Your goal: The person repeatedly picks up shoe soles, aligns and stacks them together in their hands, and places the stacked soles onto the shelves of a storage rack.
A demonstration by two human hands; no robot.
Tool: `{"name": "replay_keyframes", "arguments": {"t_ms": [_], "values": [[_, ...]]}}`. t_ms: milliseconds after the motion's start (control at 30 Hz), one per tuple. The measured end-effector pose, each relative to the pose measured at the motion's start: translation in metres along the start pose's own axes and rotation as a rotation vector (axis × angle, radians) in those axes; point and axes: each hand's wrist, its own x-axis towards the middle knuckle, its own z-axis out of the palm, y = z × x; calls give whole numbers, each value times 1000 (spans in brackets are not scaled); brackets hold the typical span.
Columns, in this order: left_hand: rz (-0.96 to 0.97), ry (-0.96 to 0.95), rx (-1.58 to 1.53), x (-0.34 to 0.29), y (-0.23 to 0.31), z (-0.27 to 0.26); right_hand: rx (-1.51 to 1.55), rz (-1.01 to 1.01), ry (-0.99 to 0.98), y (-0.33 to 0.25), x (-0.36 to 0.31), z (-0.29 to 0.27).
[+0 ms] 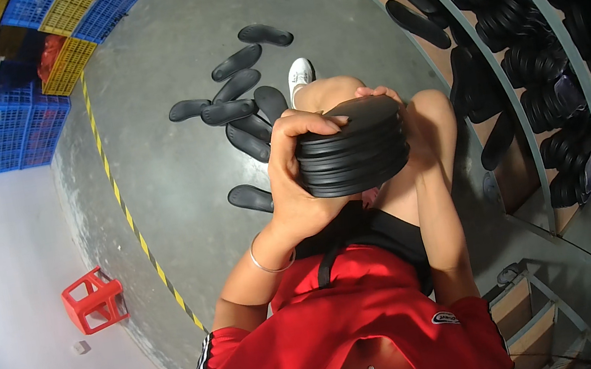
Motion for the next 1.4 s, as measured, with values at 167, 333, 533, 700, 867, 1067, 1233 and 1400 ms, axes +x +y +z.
{"name": "replay_keyframes", "arguments": {"t_ms": [167, 333, 533, 700, 867, 1067, 1233, 1400], "values": [[-12, 7, -6, -2, -1, -2, -76, 32, -1, 0, -3, -8], [73, -59, 43, -4, -5, -12, -68, 7, 96, -2, -4, 7], [115, -150, -28, -14, -10, -25, -243, -50, 126, -10, -3, 10], [80, 3, -201, -20, -31, -44, -736, -248, 134, -62, -10, 26], [-143, 101, -108, -42, -61, -56, -908, -318, 177, -110, -30, 69], [-278, 94, -310, -52, -72, -50, -1104, -317, 204, -126, -45, 108], [-544, -7, -228, -45, -48, -83, -844, -82, 275, -128, -44, 109], [-592, 8, -219, -20, -24, -77, 42, 601, 327, -113, -43, 87]]}}
